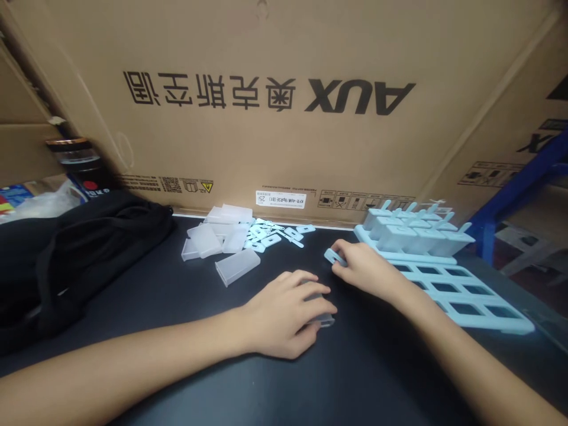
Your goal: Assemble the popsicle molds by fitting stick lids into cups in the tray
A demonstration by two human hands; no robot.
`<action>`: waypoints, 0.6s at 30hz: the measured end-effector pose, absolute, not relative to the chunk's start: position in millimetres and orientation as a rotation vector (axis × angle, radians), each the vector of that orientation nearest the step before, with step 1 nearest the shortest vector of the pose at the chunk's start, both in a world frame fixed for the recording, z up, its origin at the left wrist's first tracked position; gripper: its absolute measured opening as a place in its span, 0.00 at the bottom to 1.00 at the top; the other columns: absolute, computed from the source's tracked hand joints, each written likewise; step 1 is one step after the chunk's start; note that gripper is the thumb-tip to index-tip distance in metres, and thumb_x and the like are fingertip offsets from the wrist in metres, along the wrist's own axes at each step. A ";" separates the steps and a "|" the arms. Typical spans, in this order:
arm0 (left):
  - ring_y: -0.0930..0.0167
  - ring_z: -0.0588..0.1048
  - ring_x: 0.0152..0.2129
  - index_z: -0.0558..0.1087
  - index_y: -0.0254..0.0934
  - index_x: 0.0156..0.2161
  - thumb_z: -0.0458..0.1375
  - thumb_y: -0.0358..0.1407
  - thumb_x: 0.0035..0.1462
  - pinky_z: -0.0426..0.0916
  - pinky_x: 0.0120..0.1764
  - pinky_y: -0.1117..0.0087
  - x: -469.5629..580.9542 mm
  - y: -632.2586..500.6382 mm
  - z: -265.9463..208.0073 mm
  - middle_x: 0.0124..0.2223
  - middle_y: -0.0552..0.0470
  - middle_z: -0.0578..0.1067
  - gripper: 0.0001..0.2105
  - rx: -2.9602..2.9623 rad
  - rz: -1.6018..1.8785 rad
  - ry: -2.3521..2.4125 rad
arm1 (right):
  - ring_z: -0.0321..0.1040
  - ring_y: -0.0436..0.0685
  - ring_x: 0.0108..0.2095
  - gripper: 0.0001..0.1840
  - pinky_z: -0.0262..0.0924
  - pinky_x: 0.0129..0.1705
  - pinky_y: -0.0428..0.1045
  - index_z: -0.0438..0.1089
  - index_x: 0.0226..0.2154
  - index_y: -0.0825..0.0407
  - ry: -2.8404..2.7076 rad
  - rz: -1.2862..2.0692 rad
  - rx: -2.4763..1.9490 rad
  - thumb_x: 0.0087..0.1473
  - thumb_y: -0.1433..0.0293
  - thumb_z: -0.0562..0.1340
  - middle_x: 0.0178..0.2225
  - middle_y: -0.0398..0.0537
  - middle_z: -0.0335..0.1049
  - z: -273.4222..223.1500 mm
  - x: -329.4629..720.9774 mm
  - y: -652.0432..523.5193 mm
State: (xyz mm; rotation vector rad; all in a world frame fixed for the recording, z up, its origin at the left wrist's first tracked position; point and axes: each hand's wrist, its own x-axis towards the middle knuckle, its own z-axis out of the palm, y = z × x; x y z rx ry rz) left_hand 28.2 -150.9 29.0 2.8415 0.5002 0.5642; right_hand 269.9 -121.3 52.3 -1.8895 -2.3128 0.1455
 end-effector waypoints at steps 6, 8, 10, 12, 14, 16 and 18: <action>0.62 0.70 0.36 0.68 0.37 0.38 0.58 0.61 0.51 0.66 0.42 0.58 30.8 -150.2 26.6 0.37 0.48 0.73 0.27 2.883 0.548 0.639 | 0.62 0.53 0.26 0.02 0.51 0.30 0.48 0.64 0.28 0.50 -2.222 0.265 -1.773 0.49 0.69 0.59 0.25 0.44 0.69 67.0 263.1 -128.2; 0.66 0.70 0.31 0.65 0.37 0.37 0.57 0.64 0.50 0.67 0.39 0.61 28.7 -147.7 26.3 0.34 0.51 0.71 0.29 2.754 0.610 0.696 | 0.63 0.52 0.27 0.05 0.54 0.30 0.48 0.66 0.29 0.51 -2.082 0.504 -1.636 0.51 0.66 0.60 0.26 0.44 0.70 75.8 259.4 -131.6; 0.68 0.70 0.29 0.63 0.38 0.39 0.56 0.66 0.50 0.67 0.35 0.64 25.9 -144.0 26.1 0.35 0.52 0.71 0.31 2.627 0.728 0.776 | 0.66 0.53 0.30 0.09 0.58 0.33 0.48 0.69 0.31 0.52 -1.941 0.740 -1.453 0.53 0.63 0.62 0.31 0.46 0.73 83.6 254.9 -135.9; 0.67 0.71 0.29 0.63 0.38 0.41 0.54 0.68 0.50 0.68 0.34 0.64 23.3 -139.7 25.8 0.35 0.52 0.71 0.32 2.556 0.856 0.844 | 0.68 0.53 0.34 0.11 0.61 0.38 0.48 0.70 0.32 0.52 -1.834 0.904 -1.289 0.53 0.61 0.64 0.34 0.47 0.73 88.4 250.3 -140.6; 0.65 0.73 0.32 0.64 0.38 0.44 0.53 0.68 0.50 0.70 0.36 0.61 21.5 -136.1 24.7 0.38 0.50 0.72 0.34 2.539 0.950 0.887 | 0.67 0.53 0.35 0.13 0.61 0.39 0.48 0.71 0.32 0.53 -1.760 1.047 -1.181 0.52 0.60 0.66 0.33 0.47 0.72 89.4 245.7 -145.1; 0.61 0.75 0.38 0.62 0.37 0.51 0.52 0.68 0.52 0.71 0.40 0.57 20.8 -133.8 22.4 0.44 0.45 0.72 0.36 2.539 0.988 0.919 | 0.66 0.51 0.32 0.15 0.61 0.37 0.48 0.71 0.31 0.53 -1.741 1.194 -1.128 0.52 0.58 0.68 0.30 0.44 0.70 87.7 240.6 -148.6; 0.57 0.75 0.44 0.56 0.37 0.59 0.53 0.67 0.53 0.72 0.43 0.54 20.6 -133.0 19.4 0.50 0.41 0.71 0.40 2.526 1.004 0.940 | 0.65 0.50 0.32 0.16 0.61 0.38 0.48 0.70 0.31 0.54 -1.764 1.319 -1.104 0.52 0.58 0.68 0.29 0.43 0.69 84.8 235.2 -150.7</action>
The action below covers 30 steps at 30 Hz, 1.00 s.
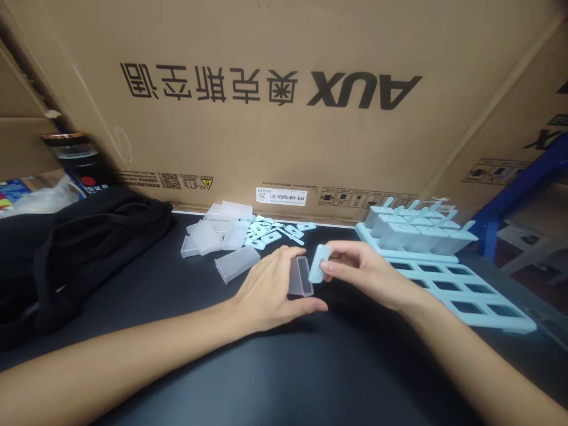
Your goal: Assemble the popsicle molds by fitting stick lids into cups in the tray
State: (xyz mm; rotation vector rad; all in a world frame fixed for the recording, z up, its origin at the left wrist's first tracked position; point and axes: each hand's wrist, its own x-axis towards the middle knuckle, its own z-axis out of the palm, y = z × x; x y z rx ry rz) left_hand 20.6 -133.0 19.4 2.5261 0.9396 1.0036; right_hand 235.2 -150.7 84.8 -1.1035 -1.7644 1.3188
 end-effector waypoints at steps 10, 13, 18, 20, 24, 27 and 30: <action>0.63 0.76 0.41 0.57 0.42 0.60 0.49 0.63 0.60 0.72 0.41 0.61 18.6 -133.3 23.7 0.49 0.46 0.73 0.33 2.572 0.948 0.758 | 0.67 0.51 0.31 0.23 0.63 0.39 0.48 0.70 0.28 0.54 -1.901 1.492 -1.127 0.59 0.50 0.59 0.28 0.45 0.71 72.9 223.1 -152.1; 0.67 0.75 0.33 0.64 0.40 0.50 0.44 0.63 0.61 0.70 0.33 0.67 18.5 -134.2 25.6 0.40 0.50 0.73 0.29 2.581 0.952 0.723 | 0.66 0.51 0.30 0.25 0.62 0.37 0.48 0.69 0.25 0.53 -1.943 1.538 -1.127 0.57 0.48 0.60 0.26 0.44 0.70 72.8 223.1 -154.2; 0.68 0.74 0.30 0.67 0.39 0.46 0.43 0.61 0.64 0.69 0.31 0.68 20.4 -138.5 25.2 0.38 0.51 0.72 0.27 2.668 0.832 0.655 | 0.66 0.51 0.32 0.22 0.60 0.38 0.47 0.73 0.29 0.53 -2.127 1.584 -1.159 0.60 0.52 0.58 0.29 0.44 0.72 80.0 232.9 -154.6; 0.67 0.75 0.29 0.67 0.39 0.47 0.45 0.59 0.65 0.70 0.31 0.67 21.2 -141.0 25.1 0.37 0.51 0.72 0.25 2.719 0.763 0.649 | 0.66 0.50 0.33 0.18 0.60 0.38 0.46 0.73 0.32 0.53 -2.294 1.630 -1.141 0.60 0.56 0.58 0.32 0.44 0.73 85.4 239.6 -154.0; 0.66 0.75 0.27 0.66 0.40 0.47 0.47 0.54 0.64 0.70 0.28 0.66 22.5 -145.5 26.0 0.36 0.52 0.72 0.20 2.810 0.635 0.663 | 0.67 0.50 0.33 0.11 0.60 0.36 0.46 0.71 0.36 0.54 -2.378 1.529 -1.224 0.60 0.63 0.58 0.33 0.44 0.73 86.1 248.9 -149.8; 0.67 0.73 0.24 0.66 0.40 0.45 0.52 0.51 0.59 0.68 0.26 0.67 23.7 -147.9 26.7 0.34 0.53 0.72 0.17 2.854 0.615 0.668 | 0.64 0.50 0.29 0.09 0.58 0.32 0.46 0.68 0.35 0.52 -2.325 0.997 -1.468 0.59 0.66 0.56 0.28 0.42 0.70 69.6 248.7 -140.6; 0.68 0.73 0.23 0.67 0.41 0.43 0.55 0.50 0.54 0.68 0.26 0.69 24.8 -149.1 26.5 0.32 0.55 0.71 0.17 2.891 0.596 0.651 | 0.66 0.52 0.33 0.12 0.61 0.36 0.48 0.68 0.44 0.52 -2.268 0.474 -1.585 0.59 0.68 0.55 0.34 0.46 0.71 47.7 242.0 -128.2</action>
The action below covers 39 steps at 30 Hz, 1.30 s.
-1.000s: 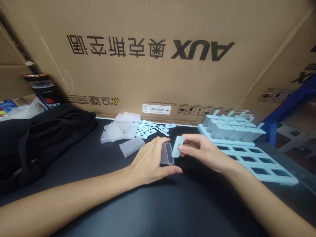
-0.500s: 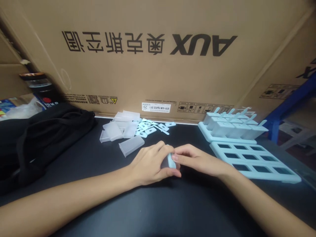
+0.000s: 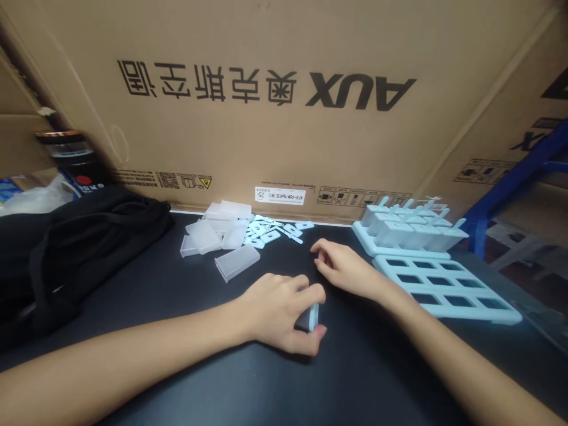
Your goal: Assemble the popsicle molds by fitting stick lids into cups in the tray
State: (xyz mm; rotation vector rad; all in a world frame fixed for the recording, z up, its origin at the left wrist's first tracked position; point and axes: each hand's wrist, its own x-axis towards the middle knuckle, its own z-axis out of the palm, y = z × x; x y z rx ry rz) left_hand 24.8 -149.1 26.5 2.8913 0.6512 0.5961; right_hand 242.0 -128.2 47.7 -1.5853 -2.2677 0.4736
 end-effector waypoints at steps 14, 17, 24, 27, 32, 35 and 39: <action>0.65 0.76 0.28 0.67 0.42 0.47 0.56 0.52 0.55 0.70 0.30 0.67 26.0 -147.8 28.8 0.35 0.54 0.74 0.20 2.848 0.511 0.717 | 0.65 0.56 0.40 0.10 0.59 0.37 0.49 0.66 0.33 0.49 -2.326 -0.008 -1.709 0.62 0.63 0.53 0.39 0.48 0.69 37.2 235.9 -121.8; 0.63 0.77 0.32 0.65 0.43 0.50 0.55 0.56 0.58 0.71 0.34 0.64 24.2 -144.2 28.1 0.41 0.52 0.75 0.23 2.776 0.528 0.738 | 0.64 0.53 0.34 0.05 0.56 0.33 0.48 0.62 0.31 0.49 -2.271 0.113 -1.706 0.58 0.66 0.57 0.34 0.45 0.68 35.9 241.4 -121.0; 0.63 0.75 0.40 0.58 0.40 0.59 0.44 0.51 0.68 0.71 0.41 0.59 17.4 -136.9 26.9 0.50 0.46 0.72 0.22 2.541 0.796 0.651 | 0.65 0.51 0.29 0.03 0.58 0.33 0.47 0.63 0.32 0.50 -2.103 0.438 -1.570 0.50 0.72 0.59 0.29 0.43 0.69 52.6 249.7 -125.6; 0.63 0.72 0.46 0.54 0.40 0.61 0.45 0.41 0.69 0.69 0.49 0.59 18.3 -135.3 26.3 0.53 0.45 0.69 0.19 2.457 0.893 0.705 | 0.65 0.51 0.27 0.06 0.60 0.30 0.48 0.66 0.32 0.51 -1.926 0.549 -1.491 0.54 0.65 0.60 0.28 0.44 0.69 68.0 255.4 -129.0; 0.63 0.69 0.54 0.55 0.41 0.60 0.49 0.38 0.68 0.65 0.56 0.59 22.6 -132.6 21.9 0.57 0.45 0.66 0.18 2.373 0.952 0.804 | 0.70 0.54 0.32 0.12 0.67 0.37 0.51 0.65 0.32 0.49 -1.650 0.583 -1.262 0.50 0.63 0.67 0.31 0.45 0.70 83.9 259.5 -132.8; 0.63 0.72 0.49 0.57 0.42 0.57 0.51 0.40 0.67 0.68 0.52 0.58 22.6 -129.9 17.6 0.52 0.46 0.70 0.16 2.282 0.963 0.847 | 0.70 0.54 0.34 0.12 0.67 0.40 0.52 0.65 0.30 0.48 -1.615 0.518 -1.154 0.48 0.65 0.69 0.31 0.45 0.69 88.7 257.8 -137.7; 0.68 0.74 0.33 0.57 0.42 0.52 0.55 0.43 0.65 0.72 0.40 0.62 22.3 -126.7 12.5 0.40 0.52 0.72 0.15 2.154 0.966 0.843 | 0.69 0.54 0.33 0.11 0.67 0.39 0.53 0.66 0.31 0.47 -1.646 0.494 -1.033 0.48 0.68 0.69 0.29 0.43 0.67 96.8 253.2 -146.3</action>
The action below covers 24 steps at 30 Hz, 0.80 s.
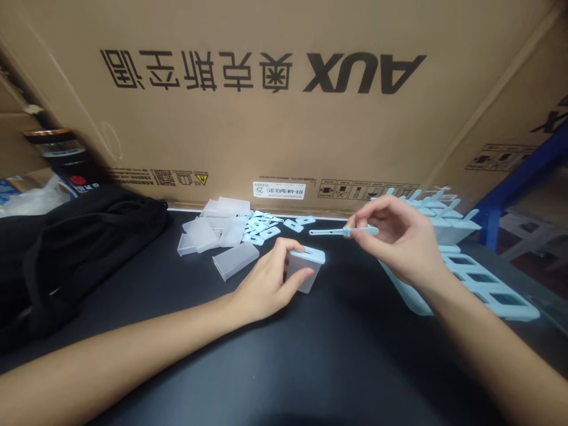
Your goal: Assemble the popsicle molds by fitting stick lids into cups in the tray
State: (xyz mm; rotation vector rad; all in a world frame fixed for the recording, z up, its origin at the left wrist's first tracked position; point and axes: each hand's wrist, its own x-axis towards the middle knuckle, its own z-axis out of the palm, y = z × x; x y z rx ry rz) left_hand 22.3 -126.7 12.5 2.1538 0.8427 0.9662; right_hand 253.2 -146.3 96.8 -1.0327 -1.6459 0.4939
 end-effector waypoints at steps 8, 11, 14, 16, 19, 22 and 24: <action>0.70 0.74 0.33 0.55 0.43 0.49 0.61 0.38 0.59 0.73 0.36 0.65 26.0 -126.9 7.8 0.40 0.53 0.71 0.19 2.116 1.008 0.786 | 0.69 0.52 0.33 0.13 0.69 0.37 0.51 0.68 0.38 0.46 -1.852 0.556 -0.908 0.50 0.75 0.66 0.31 0.42 0.66 98.4 251.9 -152.8; 0.69 0.74 0.33 0.55 0.43 0.50 0.61 0.37 0.58 0.74 0.35 0.65 26.6 -126.6 6.0 0.40 0.53 0.71 0.20 2.116 1.022 0.781 | 0.69 0.51 0.34 0.16 0.70 0.40 0.51 0.68 0.41 0.46 -1.913 0.596 -0.907 0.50 0.76 0.66 0.33 0.43 0.66 96.8 255.6 -154.0; 0.69 0.75 0.35 0.55 0.43 0.50 0.61 0.37 0.59 0.74 0.36 0.65 26.2 -126.3 6.2 0.41 0.52 0.72 0.20 2.123 1.031 0.770 | 0.70 0.52 0.35 0.16 0.71 0.40 0.50 0.68 0.43 0.45 -1.959 0.586 -0.934 0.51 0.75 0.65 0.34 0.43 0.67 100.4 261.5 -156.1; 0.69 0.75 0.36 0.56 0.44 0.51 0.61 0.37 0.59 0.75 0.37 0.65 25.5 -126.4 7.7 0.42 0.51 0.72 0.20 2.152 1.036 0.742 | 0.70 0.52 0.35 0.16 0.72 0.40 0.50 0.69 0.43 0.45 -1.988 0.555 -0.972 0.52 0.74 0.66 0.34 0.44 0.68 104.3 266.0 -157.1; 0.70 0.74 0.38 0.58 0.44 0.55 0.60 0.35 0.61 0.75 0.38 0.67 24.9 -126.7 11.1 0.46 0.51 0.73 0.20 2.212 1.052 0.681 | 0.71 0.53 0.35 0.16 0.72 0.42 0.50 0.69 0.44 0.45 -2.024 0.538 -0.992 0.52 0.73 0.66 0.35 0.45 0.69 107.9 270.7 -157.4; 0.73 0.74 0.38 0.62 0.44 0.54 0.59 0.33 0.61 0.76 0.38 0.71 24.8 -127.1 14.1 0.51 0.51 0.72 0.17 2.251 1.092 0.636 | 0.71 0.53 0.36 0.16 0.72 0.44 0.51 0.69 0.45 0.45 -2.018 0.549 -0.985 0.53 0.72 0.66 0.35 0.45 0.69 106.7 268.7 -157.2; 0.74 0.74 0.37 0.64 0.43 0.53 0.59 0.33 0.61 0.76 0.37 0.73 24.9 -127.4 15.2 0.51 0.51 0.72 0.16 2.262 1.117 0.627 | 0.71 0.53 0.36 0.16 0.72 0.45 0.51 0.69 0.45 0.45 -1.962 0.544 -0.985 0.53 0.71 0.66 0.35 0.45 0.69 103.5 263.6 -157.3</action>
